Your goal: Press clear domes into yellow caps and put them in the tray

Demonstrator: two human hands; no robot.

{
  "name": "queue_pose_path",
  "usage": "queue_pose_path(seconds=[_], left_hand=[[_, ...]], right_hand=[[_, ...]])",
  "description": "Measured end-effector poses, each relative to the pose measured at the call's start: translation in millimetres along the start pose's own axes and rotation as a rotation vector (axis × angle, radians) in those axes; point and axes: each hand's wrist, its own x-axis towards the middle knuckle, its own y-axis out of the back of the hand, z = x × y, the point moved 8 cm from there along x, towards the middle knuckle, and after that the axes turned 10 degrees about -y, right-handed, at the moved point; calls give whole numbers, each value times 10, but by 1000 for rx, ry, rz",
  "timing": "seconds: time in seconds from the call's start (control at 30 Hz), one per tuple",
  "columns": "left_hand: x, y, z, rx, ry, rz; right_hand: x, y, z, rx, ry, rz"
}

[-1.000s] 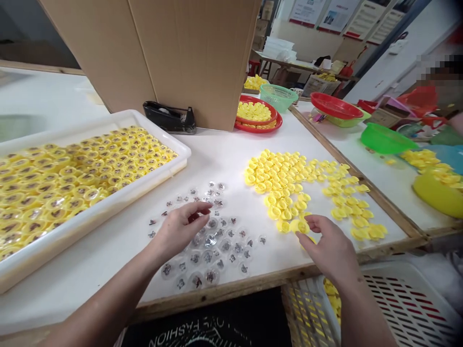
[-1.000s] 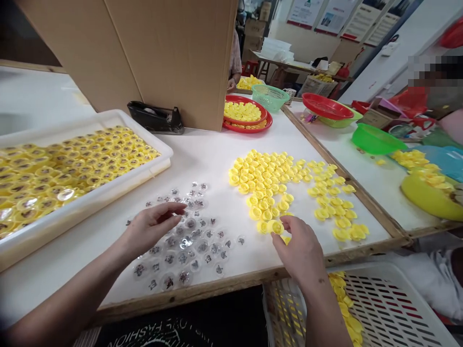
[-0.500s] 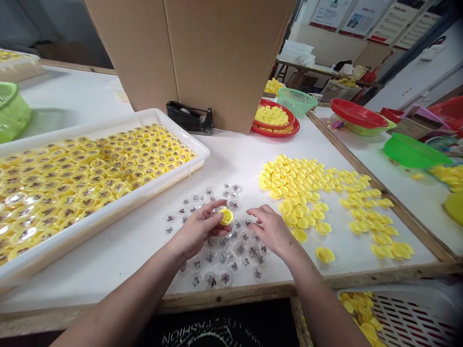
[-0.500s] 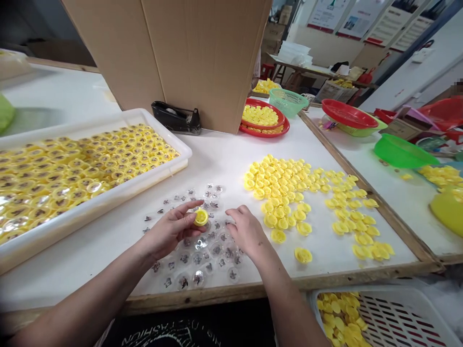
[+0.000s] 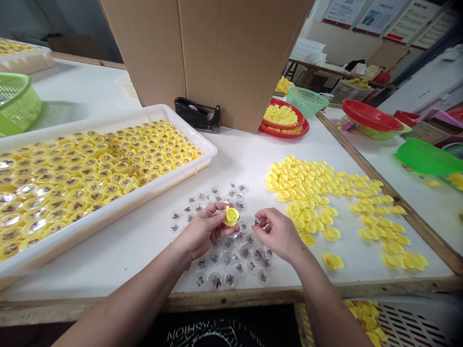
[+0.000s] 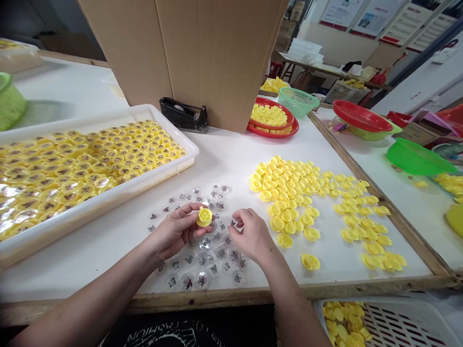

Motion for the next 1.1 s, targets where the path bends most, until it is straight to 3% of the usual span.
queue_pose_path(seconds=[0.13, 0.3, 0.43, 0.63, 0.87, 1.1], left_hand=[[-14, -79, -57, -26, 6, -74], [-26, -127, -103, -27, -4, -132], [-29, -114, -86, -2, -40, -123], [-37, -141, -45, 32, -94, -123], [-45, -140, -36, 34, -104, -116], [-45, -141, 3, 66, -185, -143]], right_hand=[[-98, 226, -375, 316, 209, 64], [-155, 193, -645, 330, 365, 3], [-149, 190, -639, 346, 350, -30], [-129, 161, -557, 393, 178, -71], [-165, 222, -627, 268, 241, 94], [-188, 229, -603, 242, 243, 148]])
